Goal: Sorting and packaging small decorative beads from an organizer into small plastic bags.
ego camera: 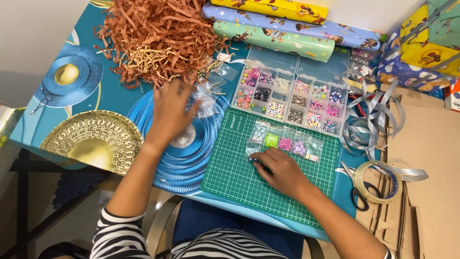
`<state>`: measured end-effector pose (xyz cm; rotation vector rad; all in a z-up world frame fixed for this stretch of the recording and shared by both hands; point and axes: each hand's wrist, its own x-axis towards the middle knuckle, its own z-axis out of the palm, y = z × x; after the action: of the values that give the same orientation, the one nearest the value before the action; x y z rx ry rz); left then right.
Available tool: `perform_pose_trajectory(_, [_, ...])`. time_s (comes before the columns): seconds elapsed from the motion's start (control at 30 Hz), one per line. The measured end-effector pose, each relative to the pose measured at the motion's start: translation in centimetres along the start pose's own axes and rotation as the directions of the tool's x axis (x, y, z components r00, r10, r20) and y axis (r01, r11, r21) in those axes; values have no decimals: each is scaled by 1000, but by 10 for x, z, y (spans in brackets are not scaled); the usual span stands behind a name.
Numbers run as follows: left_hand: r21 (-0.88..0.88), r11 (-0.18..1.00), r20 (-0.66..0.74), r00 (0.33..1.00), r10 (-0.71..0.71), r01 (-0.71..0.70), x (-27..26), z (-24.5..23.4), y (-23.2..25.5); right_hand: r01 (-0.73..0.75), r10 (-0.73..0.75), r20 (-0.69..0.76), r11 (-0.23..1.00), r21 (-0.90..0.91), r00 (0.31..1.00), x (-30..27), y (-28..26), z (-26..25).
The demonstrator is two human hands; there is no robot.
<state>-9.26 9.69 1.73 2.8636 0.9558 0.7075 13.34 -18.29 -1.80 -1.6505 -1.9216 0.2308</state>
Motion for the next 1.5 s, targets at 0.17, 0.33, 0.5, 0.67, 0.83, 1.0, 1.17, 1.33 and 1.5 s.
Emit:
perform_pose_trajectory(0.17, [84,996,182,982,-56,42,-7,19,6,5,-5,7,1000,2,1000,1,1,0])
perform_pose_trajectory(0.33, [16,996,204,975,-91,90,-7,29,3,-11,11,14,1000,15,1000,0,0,-3])
perform_pose_trajectory(0.5, [-234,970,60,996,-60,72,-3,1,26,0,0,20,1000,6,1000,0,1,-3])
perform_pose_trajectory(0.67, [-395,912,19,991,130,-112,7,-27,97,-124,126,-10,986,109,992,0,-7,-6])
perform_pose_trajectory(0.83, [-115,948,-52,955,293,-297,21,3,85,-246,279,-86,928,280,956,-7,7,-4])
perform_pose_trajectory(1.0, [189,981,-90,996,-26,42,24,26,-3,-175,198,-55,944,281,979,-3,2,-9])
perform_pose_trajectory(1.17, [61,997,-133,991,-34,42,26,14,10,-122,152,-94,956,265,984,1,1,-9])
perform_pose_trajectory(1.33, [-553,828,24,991,129,-94,21,-9,88,-119,177,-211,958,261,961,-6,16,0])
perform_pose_trajectory(1.5, [-636,752,384,774,503,-173,3,-10,137,-91,322,-315,814,574,893,-8,13,-9])
